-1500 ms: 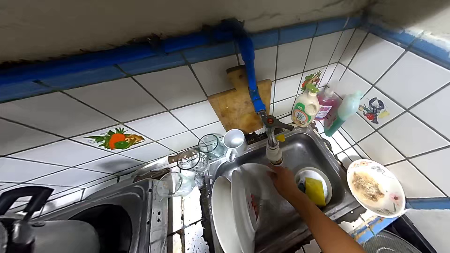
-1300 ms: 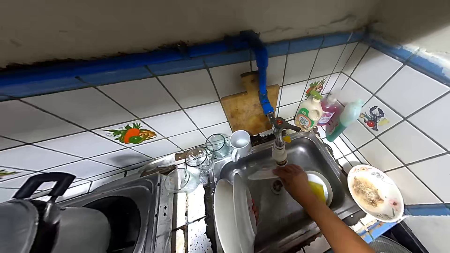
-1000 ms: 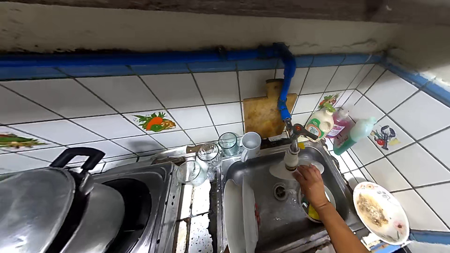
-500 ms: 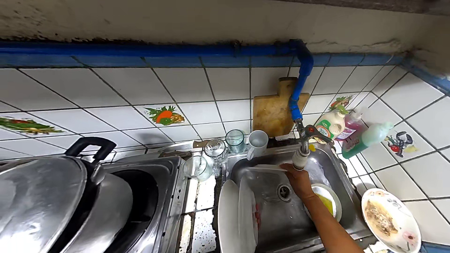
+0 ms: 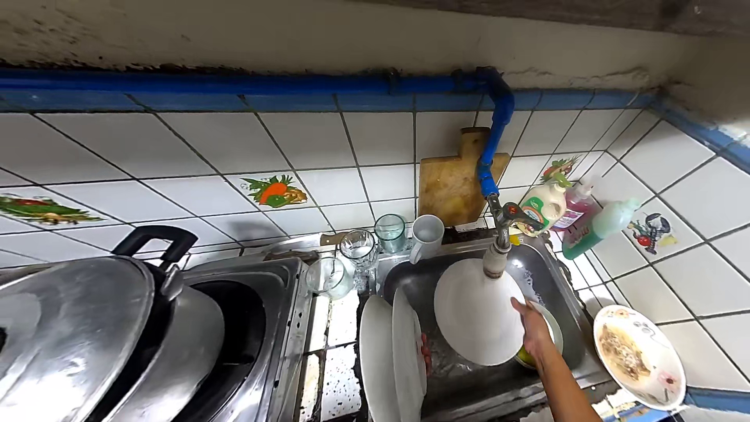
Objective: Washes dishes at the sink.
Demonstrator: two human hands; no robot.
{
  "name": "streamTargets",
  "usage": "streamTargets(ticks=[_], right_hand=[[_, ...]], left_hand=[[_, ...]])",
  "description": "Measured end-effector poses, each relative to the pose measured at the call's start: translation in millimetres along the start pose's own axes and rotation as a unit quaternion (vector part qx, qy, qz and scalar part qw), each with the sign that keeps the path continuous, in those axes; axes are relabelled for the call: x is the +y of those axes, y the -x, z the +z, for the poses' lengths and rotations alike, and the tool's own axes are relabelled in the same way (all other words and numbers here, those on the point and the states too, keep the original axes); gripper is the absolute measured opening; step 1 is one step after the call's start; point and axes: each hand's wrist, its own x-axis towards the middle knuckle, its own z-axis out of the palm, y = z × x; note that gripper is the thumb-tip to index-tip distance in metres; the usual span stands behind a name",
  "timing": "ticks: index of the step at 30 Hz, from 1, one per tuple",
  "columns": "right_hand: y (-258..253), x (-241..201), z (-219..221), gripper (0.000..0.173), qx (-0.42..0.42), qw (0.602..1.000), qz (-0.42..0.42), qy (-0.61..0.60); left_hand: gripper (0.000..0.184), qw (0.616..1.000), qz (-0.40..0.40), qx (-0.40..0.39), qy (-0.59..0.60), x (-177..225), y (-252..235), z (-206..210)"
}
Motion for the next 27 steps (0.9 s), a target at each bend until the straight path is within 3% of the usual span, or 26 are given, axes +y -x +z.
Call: streamTargets(ticks=[3,5,8,10,11,13,14,16,19,27], right_hand=[[0.8,19.6,0.3,0.042,-0.012,0.992,0.020,-0.122],[-2.1,20.8,5.7,0.042,-0.023,0.991,0.018,-0.132],[-5.1,-5.8,10.2,0.036,-0.045,0.999,-0.030,-0.004],[-10.0,-34.4,15.8,0.026,-0.085,0.985,-0.065,0.138],[-11.0,-49.0,21.4,0.023,-0.112,0.966,-0.080,0.218],[-9.6,-70.0,34.7,0.025,-0.165,0.915,-0.105,0.353],[-8.2,-75.2,41.2,0.025,-0.182,0.893,-0.114,0.394],[-7.7,-77.6,51.4,0.028,-0.197,0.878,-0.110,0.422],[-6.7,-74.9,57.6,0.031,-0.199,0.892,-0.114,0.389],[-5.7,-80.5,45.0,0.029,-0.198,0.866,-0.157,0.433]], left_hand=[[0.045,0.994,0.031,0.074,-0.071,-1.5,12.4,26.6],[0.043,0.982,0.037,0.133,-0.132,-1.4,19.4,45.1],[0.042,0.980,0.032,0.154,-0.122,-0.9,20.1,49.9],[0.041,0.992,0.049,0.084,-0.079,-3.4,10.6,24.4],[0.039,0.994,0.068,0.010,-0.081,-5.9,-0.5,-0.5],[0.037,0.989,0.070,0.089,-0.093,-9.9,-5.2,1.5],[0.038,0.992,0.050,0.083,-0.084,-8.3,-3.1,-3.3],[0.039,0.998,0.006,0.042,-0.052,-1.3,11.0,-8.1],[0.033,0.987,0.053,0.113,-0.105,-2.9,24.2,36.0],[0.024,0.975,0.054,0.165,-0.140,-18.3,-8.3,38.2]])
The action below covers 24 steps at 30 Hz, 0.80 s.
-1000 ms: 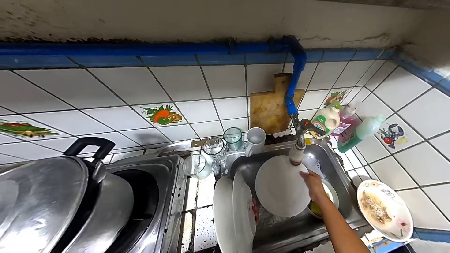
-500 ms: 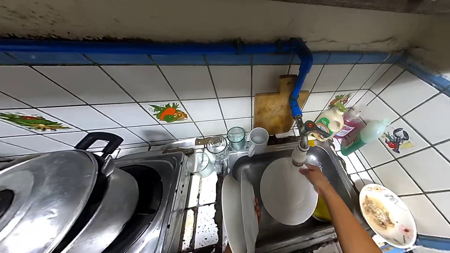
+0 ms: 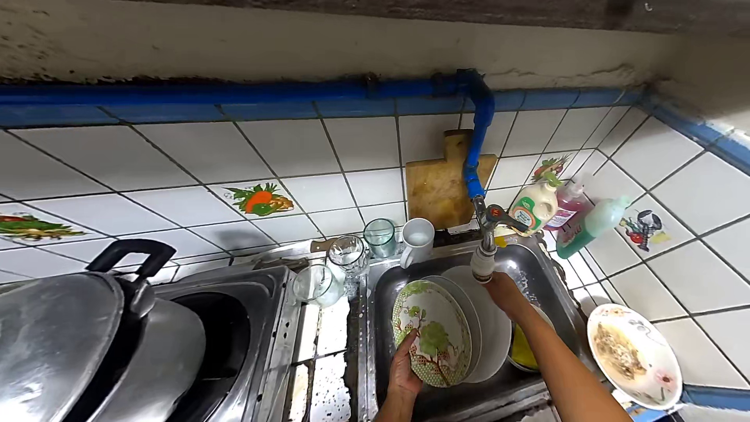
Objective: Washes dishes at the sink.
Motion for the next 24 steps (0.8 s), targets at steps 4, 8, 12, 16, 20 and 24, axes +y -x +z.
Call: streamTargets(ticks=[4,8,12,16,20,24], right_hand=[[4.4,-1.8,-0.2,0.032,-0.009,1.000,0.017,0.015],[3.9,-4.4,2.8,0.036,-0.015,0.999,0.007,0.028],[-0.4,-7.4,8.0,0.033,-0.022,1.000,-0.007,-0.004],[-14.7,7.2,32.4,0.035,-0.004,0.985,-0.066,-0.162],[-28.8,19.2,53.5,0.037,0.000,0.952,-0.074,-0.296],[-32.0,17.4,62.5,0.035,-0.006,0.937,-0.044,-0.348]], left_hand=[[0.023,1.000,-0.005,-0.014,-0.010,-8.1,-8.1,16.4],[0.022,0.999,-0.001,-0.008,-0.042,-8.7,-14.1,24.3],[0.020,0.998,0.008,0.013,-0.066,-3.4,-17.4,16.7],[0.016,0.993,0.060,0.038,-0.093,12.3,-11.3,10.0],[0.015,0.982,0.114,0.084,-0.129,30.9,-1.1,12.3],[0.020,0.969,0.120,0.128,-0.175,45.3,16.4,19.4]])
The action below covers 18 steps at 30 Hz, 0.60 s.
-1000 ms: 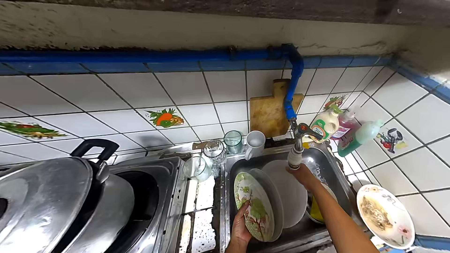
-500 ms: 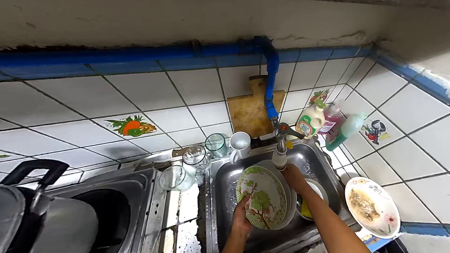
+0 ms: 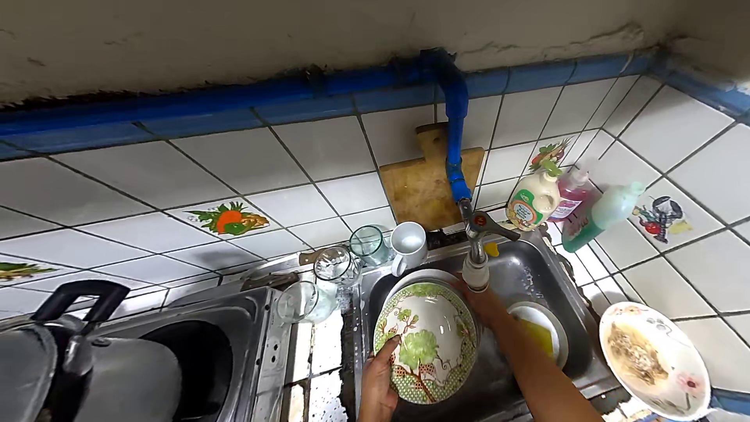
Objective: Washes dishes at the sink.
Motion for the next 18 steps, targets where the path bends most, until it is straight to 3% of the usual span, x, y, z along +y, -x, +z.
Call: streamTargets(ticks=[3,5,9,13,18], right_hand=[[6.8,-1.6,-4.9,0.039,-0.033,0.995,-0.016,0.093],[18.7,-10.4,-11.5,0.038,-0.034,0.990,0.018,0.139],[42.6,-36.6,-34.9,0.041,-0.016,0.974,0.121,0.190],[45.8,-34.3,-58.9,0.044,0.036,0.973,0.111,0.198],[47.5,-48.5,-67.1,0.038,0.087,0.965,0.050,0.241]], left_hand=[[0.020,0.997,-0.003,0.011,-0.081,7.9,13.3,3.3],[0.020,0.994,0.002,-0.011,-0.113,2.0,18.3,6.2],[0.042,0.988,0.014,-0.079,-0.134,-16.9,22.9,21.4],[0.060,0.980,0.039,-0.117,-0.159,-32.7,16.5,45.0],[0.040,0.971,0.086,-0.145,-0.169,-45.5,1.4,65.9]])
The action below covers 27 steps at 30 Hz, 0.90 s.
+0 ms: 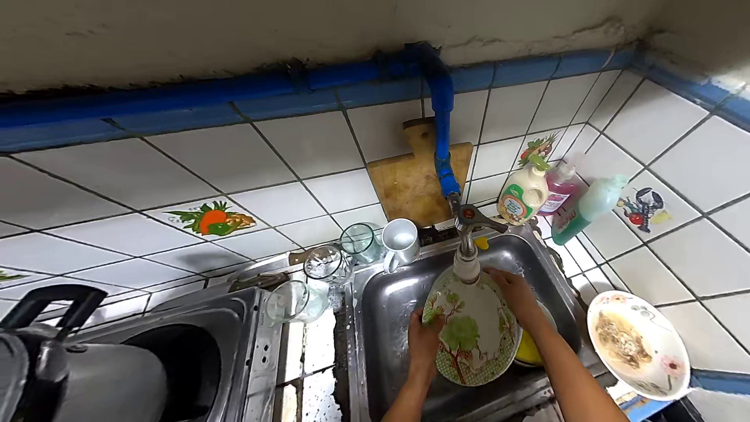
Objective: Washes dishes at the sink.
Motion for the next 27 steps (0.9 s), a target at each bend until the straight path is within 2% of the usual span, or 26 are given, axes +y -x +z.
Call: streamTargets(ticks=[3,6,10,12,15,17,20,22,24,26,27], right_hand=[[8.4,-12.3,5.7,0.040,0.016,0.999,-0.033,0.023],[21.0,-24.0,21.0,0.039,0.008,0.997,-0.054,0.058],[33.5,-42.9,37.7,0.034,-0.053,0.994,-0.030,0.094],[34.3,-41.5,40.9,0.032,-0.078,0.996,-0.037,0.024],[37.8,-28.6,44.0,0.027,-0.112,0.982,-0.090,-0.120],[42.5,-18.3,49.1,0.033,-0.135,0.959,-0.130,-0.215],[49.9,-9.5,58.1,0.048,-0.156,0.917,-0.146,-0.338],[49.9,-9.6,63.4,0.051,-0.163,0.900,-0.123,-0.384],[42.8,-11.2,68.9,0.049,-0.145,0.877,-0.045,-0.456],[30.8,-16.7,70.0,0.036,-0.089,0.861,0.038,-0.500],[23.6,-19.0,68.1,0.030,-0.065,0.865,0.051,-0.496]], left_hand=[[0.043,0.999,-0.031,-0.013,0.028,-1.9,-7.5,-2.6],[0.045,0.988,-0.110,-0.035,0.099,-4.5,-7.7,-15.9],[0.025,0.963,-0.190,-0.076,0.176,-19.7,-8.9,-38.3],[0.019,0.958,-0.192,-0.086,0.194,-28.6,-11.6,-43.9],[0.020,0.955,-0.172,-0.086,0.225,-36.4,-15.6,-44.2],[0.024,0.949,-0.156,-0.084,0.260,-37.2,-16.5,-41.9],[0.030,0.933,-0.139,-0.107,0.314,-36.4,-15.3,-41.1],[0.035,0.928,-0.135,-0.111,0.329,-32.6,-10.6,-39.0],[0.036,0.937,-0.135,-0.106,0.303,-30.3,-7.4,-37.9],[0.032,0.949,-0.142,-0.108,0.258,-27.7,-7.7,-32.7],[0.030,0.951,-0.147,-0.113,0.248,-26.9,-8.3,-29.6]])
